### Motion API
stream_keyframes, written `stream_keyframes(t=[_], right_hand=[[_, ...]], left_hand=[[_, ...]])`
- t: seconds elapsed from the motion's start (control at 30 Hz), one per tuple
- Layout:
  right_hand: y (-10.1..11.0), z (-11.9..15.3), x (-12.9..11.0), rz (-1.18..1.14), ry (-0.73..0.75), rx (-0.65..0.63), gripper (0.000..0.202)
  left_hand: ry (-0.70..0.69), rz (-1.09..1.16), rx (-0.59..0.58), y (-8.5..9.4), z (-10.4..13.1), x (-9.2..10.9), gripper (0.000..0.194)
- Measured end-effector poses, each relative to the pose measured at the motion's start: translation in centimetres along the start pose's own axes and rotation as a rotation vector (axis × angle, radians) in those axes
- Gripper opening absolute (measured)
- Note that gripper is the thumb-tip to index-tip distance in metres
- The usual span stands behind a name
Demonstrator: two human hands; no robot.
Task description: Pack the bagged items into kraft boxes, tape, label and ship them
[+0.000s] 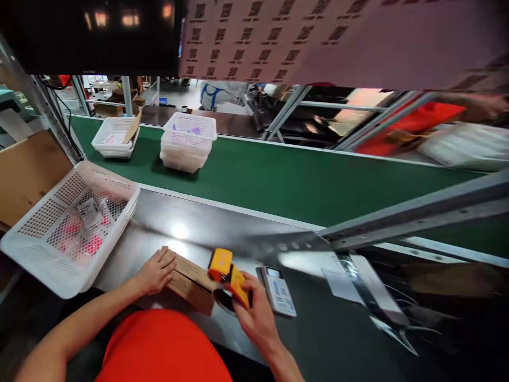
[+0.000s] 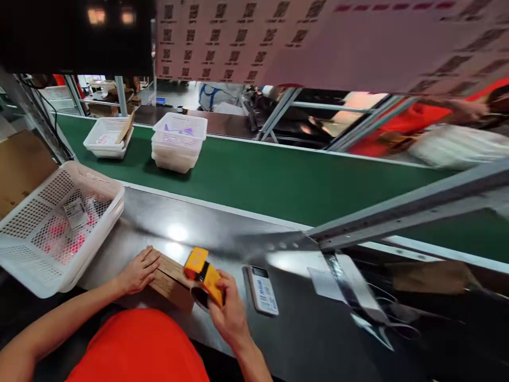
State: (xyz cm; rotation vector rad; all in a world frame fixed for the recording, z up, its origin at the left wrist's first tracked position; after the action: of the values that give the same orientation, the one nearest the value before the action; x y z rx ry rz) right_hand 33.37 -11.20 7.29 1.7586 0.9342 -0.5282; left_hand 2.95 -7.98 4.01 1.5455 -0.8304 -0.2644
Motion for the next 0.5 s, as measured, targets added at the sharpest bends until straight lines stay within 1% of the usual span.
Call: stream_keyframes(t=[0.07, 0.1, 0.13, 0.17, 0.2, 0.23, 0.27, 0.3, 0.33, 0.37, 0.4, 0.43, 0.47, 0.5], right_hand=[[-2.6, -0.9, -4.3, 0.025, 0.321, -0.117, 0.048], [-3.7, -1.3, -5.8, 0.064, 0.430, -0.153, 0.052], [-4.7, -1.6, -6.8, 0.106, 0.501, -0.176, 0.055], [-5.4, -1.9, -7.3, 0.141, 0.533, -0.188, 0.058], [-5.8, -2.1, -7.4, 0.158, 0.534, -0.196, 0.059], [-5.9, -2.2, -7.3, 0.153, 0.523, -0.201, 0.060], [-5.9, -2.2, -7.0, 0.132, 0.506, -0.208, 0.062], [-5.8, -2.0, -6.8, 0.109, 0.490, -0.212, 0.063], [-5.5, -1.8, -6.5, 0.092, 0.482, -0.206, 0.064], [-5.2, -1.5, -6.4, 0.084, 0.478, -0.198, 0.063], [-5.0, -1.2, -6.3, 0.083, 0.476, -0.196, 0.062], [-4.9, -1.0, -6.2, 0.087, 0.468, -0.202, 0.062], [-4.9, -0.8, -6.1, 0.094, 0.458, -0.217, 0.062], [-5.0, -0.7, -6.0, 0.103, 0.448, -0.241, 0.063]], left_hand=[[0.011, -0.002, -0.018, -0.2, -0.2, -0.2, 0.049], [0.016, -0.001, -0.025, -0.2, -0.2, -0.4, 0.049], [0.019, 0.007, -0.027, -0.1, -0.2, -0.5, 0.048], [0.017, 0.028, -0.021, 0.0, 0.0, -0.5, 0.047], [0.019, 0.070, 0.002, 0.2, 0.2, -0.5, 0.043], [0.039, 0.138, 0.051, 0.6, 0.5, -0.4, 0.039], [0.092, 0.231, 0.127, 1.2, 0.8, -0.4, 0.036], [0.187, 0.349, 0.213, 1.7, 1.2, -0.6, 0.035], [0.325, 0.489, 0.287, 1.9, 1.6, -0.9, 0.035], [0.497, 0.652, 0.321, 1.6, 2.0, -1.3, 0.037], [0.677, 0.837, 0.298, 0.8, 2.3, -1.3, 0.040], [0.839, 1.039, 0.225, -0.3, 2.4, -0.9, 0.044], [0.966, 1.246, 0.125, -1.5, 2.1, 0.0, 0.047], [1.049, 1.435, 0.032, -2.2, 1.7, 1.1, 0.051]])
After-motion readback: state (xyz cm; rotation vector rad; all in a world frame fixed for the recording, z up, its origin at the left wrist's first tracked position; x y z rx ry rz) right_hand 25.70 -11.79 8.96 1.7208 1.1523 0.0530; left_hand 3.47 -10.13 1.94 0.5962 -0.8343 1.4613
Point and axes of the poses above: each hand's wrist, its own z-axis away from the middle knuckle, its own y-axis out of the back of the hand, x = y × z, the point moved 7 cm from there along -z, towards the middle knuckle, and after that the axes turned 7 degrees about y, right-handed, at the moved point
